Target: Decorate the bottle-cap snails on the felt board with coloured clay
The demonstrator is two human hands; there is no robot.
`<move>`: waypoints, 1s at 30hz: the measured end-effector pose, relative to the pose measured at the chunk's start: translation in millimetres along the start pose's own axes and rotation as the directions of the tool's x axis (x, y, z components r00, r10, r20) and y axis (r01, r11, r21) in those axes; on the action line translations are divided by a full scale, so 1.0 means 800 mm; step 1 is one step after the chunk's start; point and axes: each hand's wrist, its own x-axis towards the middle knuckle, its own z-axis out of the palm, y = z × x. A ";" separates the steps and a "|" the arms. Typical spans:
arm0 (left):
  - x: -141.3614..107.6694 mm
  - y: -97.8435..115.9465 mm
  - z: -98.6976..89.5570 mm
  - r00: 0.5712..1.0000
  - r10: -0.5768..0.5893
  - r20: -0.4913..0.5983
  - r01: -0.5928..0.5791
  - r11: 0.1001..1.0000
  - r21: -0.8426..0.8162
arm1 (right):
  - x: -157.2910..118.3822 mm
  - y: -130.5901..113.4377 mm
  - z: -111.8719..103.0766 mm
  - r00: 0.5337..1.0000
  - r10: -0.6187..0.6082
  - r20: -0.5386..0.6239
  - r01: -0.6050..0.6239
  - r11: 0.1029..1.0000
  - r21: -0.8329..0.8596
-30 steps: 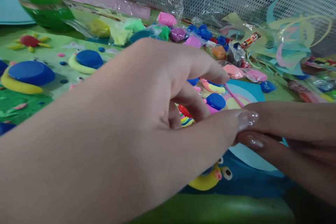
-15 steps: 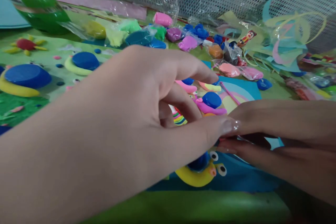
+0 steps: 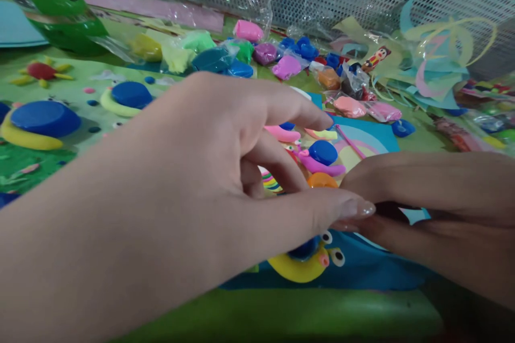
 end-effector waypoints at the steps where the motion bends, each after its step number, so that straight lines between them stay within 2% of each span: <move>1: 0.002 0.001 -0.003 0.998 -0.045 0.044 0.046 0.999 -0.011 | 0.000 0.001 0.000 1.000 -0.002 0.014 0.002 1.000 -0.003; 4: 0.007 0.002 -0.010 0.984 -0.121 0.134 0.129 0.990 -0.052 | 0.003 0.001 -0.003 1.000 -0.003 0.023 0.003 1.000 -0.031; 9: 0.007 0.003 -0.012 0.979 -0.142 0.148 0.147 0.989 -0.020 | 0.007 0.000 -0.007 0.998 -0.046 0.042 0.049 0.996 -0.069; 16: 0.000 0.010 -0.005 0.997 -0.016 0.081 0.004 0.990 0.138 | 0.004 0.002 -0.007 0.996 -0.053 0.067 0.056 0.998 -0.041; 20: 0.010 -0.015 0.002 0.994 0.099 0.042 -0.102 0.993 0.064 | 0.003 0.002 -0.007 0.997 -0.046 0.061 0.047 0.999 -0.025; 22: 0.018 -0.033 0.005 0.976 0.215 0.015 -0.215 0.977 -0.014 | 0.002 0.002 -0.009 0.997 -0.027 0.078 0.029 0.999 -0.027; 24: 0.022 -0.045 0.007 0.964 0.267 0.005 -0.267 0.963 -0.025 | 0.000 0.003 -0.011 0.996 -0.017 0.084 0.022 0.998 -0.054; 27: 0.020 -0.046 0.007 0.960 0.278 0.014 -0.278 0.961 0.001 | -0.006 0.005 -0.012 0.997 -0.042 0.061 0.049 0.992 -0.120; 30: 0.013 -0.027 0.004 0.980 0.197 0.025 -0.198 0.980 0.034 | -0.013 0.005 -0.008 0.996 -0.071 0.053 0.081 0.977 -0.199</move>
